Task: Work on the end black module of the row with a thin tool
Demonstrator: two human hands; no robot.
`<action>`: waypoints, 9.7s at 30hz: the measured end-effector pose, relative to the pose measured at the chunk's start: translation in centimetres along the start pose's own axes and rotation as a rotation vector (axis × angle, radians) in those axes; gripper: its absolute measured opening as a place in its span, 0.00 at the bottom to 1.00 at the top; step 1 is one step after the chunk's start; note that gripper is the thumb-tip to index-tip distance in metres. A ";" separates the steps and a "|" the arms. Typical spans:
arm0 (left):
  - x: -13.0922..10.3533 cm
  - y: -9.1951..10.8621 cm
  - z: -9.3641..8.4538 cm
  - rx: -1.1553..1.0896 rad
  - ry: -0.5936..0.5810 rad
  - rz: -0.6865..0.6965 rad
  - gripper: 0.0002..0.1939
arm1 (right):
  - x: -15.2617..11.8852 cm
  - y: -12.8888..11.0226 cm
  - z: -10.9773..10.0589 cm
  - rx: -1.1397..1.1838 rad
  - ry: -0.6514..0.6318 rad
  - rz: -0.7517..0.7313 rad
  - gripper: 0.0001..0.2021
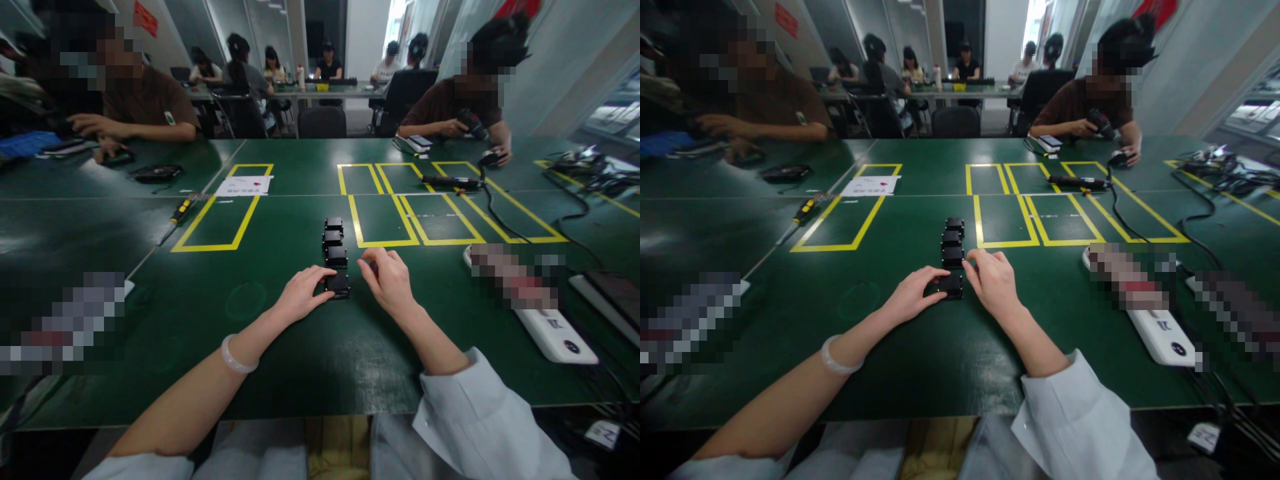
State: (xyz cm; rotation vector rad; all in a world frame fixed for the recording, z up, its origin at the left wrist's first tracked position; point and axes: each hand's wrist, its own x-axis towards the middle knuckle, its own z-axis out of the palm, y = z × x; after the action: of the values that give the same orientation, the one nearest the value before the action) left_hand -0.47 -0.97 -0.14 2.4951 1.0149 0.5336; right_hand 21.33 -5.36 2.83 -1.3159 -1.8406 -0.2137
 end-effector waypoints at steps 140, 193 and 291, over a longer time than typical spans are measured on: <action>0.1 0.0 -0.1 -0.016 0.007 0.005 0.19 | 0.3 -0.8 -0.4 0.331 -0.149 0.125 0.08; 0.1 -0.1 -0.1 -0.008 0.003 0.022 0.18 | 0.0 0.6 -0.4 -0.026 -0.016 -0.001 0.06; 0.0 -0.2 0.0 -0.018 0.009 0.027 0.19 | -0.3 0.6 -0.2 0.035 -0.033 0.073 0.07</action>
State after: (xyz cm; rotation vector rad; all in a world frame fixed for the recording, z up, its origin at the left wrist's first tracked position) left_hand -0.58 -0.86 -0.18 2.4962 0.9773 0.5603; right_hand 22.01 -5.42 2.55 -1.3667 -1.8120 -0.1208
